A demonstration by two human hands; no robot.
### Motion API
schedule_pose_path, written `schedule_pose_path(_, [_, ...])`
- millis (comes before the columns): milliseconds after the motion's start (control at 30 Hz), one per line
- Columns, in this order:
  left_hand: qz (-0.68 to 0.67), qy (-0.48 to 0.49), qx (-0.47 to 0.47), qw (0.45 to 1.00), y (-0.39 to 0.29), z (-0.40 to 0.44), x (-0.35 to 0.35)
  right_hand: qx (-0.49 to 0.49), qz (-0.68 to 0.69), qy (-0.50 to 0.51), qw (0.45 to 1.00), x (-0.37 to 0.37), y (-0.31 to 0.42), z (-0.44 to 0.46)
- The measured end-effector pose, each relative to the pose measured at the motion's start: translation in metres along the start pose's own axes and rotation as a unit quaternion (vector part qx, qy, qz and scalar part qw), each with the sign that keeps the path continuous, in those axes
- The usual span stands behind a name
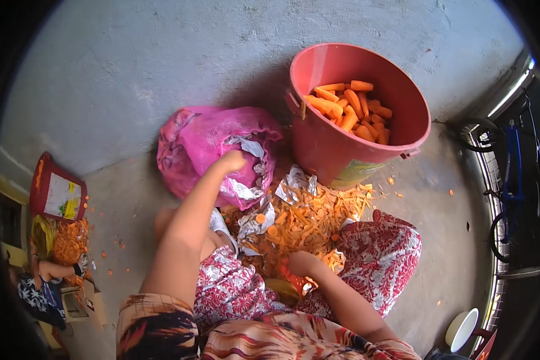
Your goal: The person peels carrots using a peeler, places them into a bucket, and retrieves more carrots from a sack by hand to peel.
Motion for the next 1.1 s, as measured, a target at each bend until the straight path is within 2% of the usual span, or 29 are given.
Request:
schedule_pose_path(67, [-0.066,-0.080,-0.080,0.991,0.042,0.007,-0.016,0.012,0.015,0.009,1.000,-0.006,0.000,-0.002])
schedule_pose_path(100, [-0.160,-0.129,-0.061,0.977,0.061,0.018,-0.019,0.007,0.030,0.018,0.999,-0.006,-0.001,0.001])
schedule_pose_path(167, [-0.339,-0.221,-0.024,0.914,0.104,0.045,-0.019,-0.003,0.064,0.039,0.997,-0.002,-0.002,0.007])
schedule_pose_path(267, [-0.357,-0.309,-0.073,0.878,0.144,0.064,-0.030,0.014,0.039,0.044,0.998,-0.015,-0.002,0.010])
schedule_pose_path(333, [-0.145,-0.250,-0.166,0.943,0.139,0.047,-0.038,0.015,0.056,0.051,0.997,-0.021,-0.003,0.009])
schedule_pose_path(367, [-0.034,-0.214,-0.206,0.954,0.130,0.034,-0.048,0.017,0.064,0.052,0.996,-0.024,-0.002,0.009])
schedule_pose_path(467, [0.116,-0.047,-0.244,0.962,0.114,0.017,-0.054,0.011,0.080,0.048,0.996,-0.031,0.000,0.011])
schedule_pose_path(567, [0.127,0.029,-0.307,0.943,0.148,0.016,-0.041,-0.015,0.074,0.028,0.997,-0.014,-0.001,0.024])
schedule_pose_path(767, [0.181,0.100,-0.277,0.938,0.142,0.012,-0.025,-0.018,0.101,0.104,0.989,-0.029,0.015,0.020])
schedule_pose_path(867, [0.164,0.048,-0.307,0.936,0.157,0.017,-0.020,-0.001,0.082,0.097,0.992,-0.040,0.016,0.016])
schedule_pose_path(1067, [0.096,-0.144,-0.240,0.955,0.140,0.017,-0.059,0.008,0.072,0.074,0.995,-0.023,0.008,0.022])
schedule_pose_path(1100, [0.102,-0.144,-0.223,0.959,0.143,0.020,-0.059,0.007,0.069,0.069,0.995,-0.023,0.008,0.023])
Point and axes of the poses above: each hand's wrist, its own z-axis towards the middle knuckle, its own x-axis out of the palm, y = z × x, the point moved 7 cm from there along z, towards the middle knuckle, and after that the axes turned 12 degrees about -z, right-handed, at the moved point
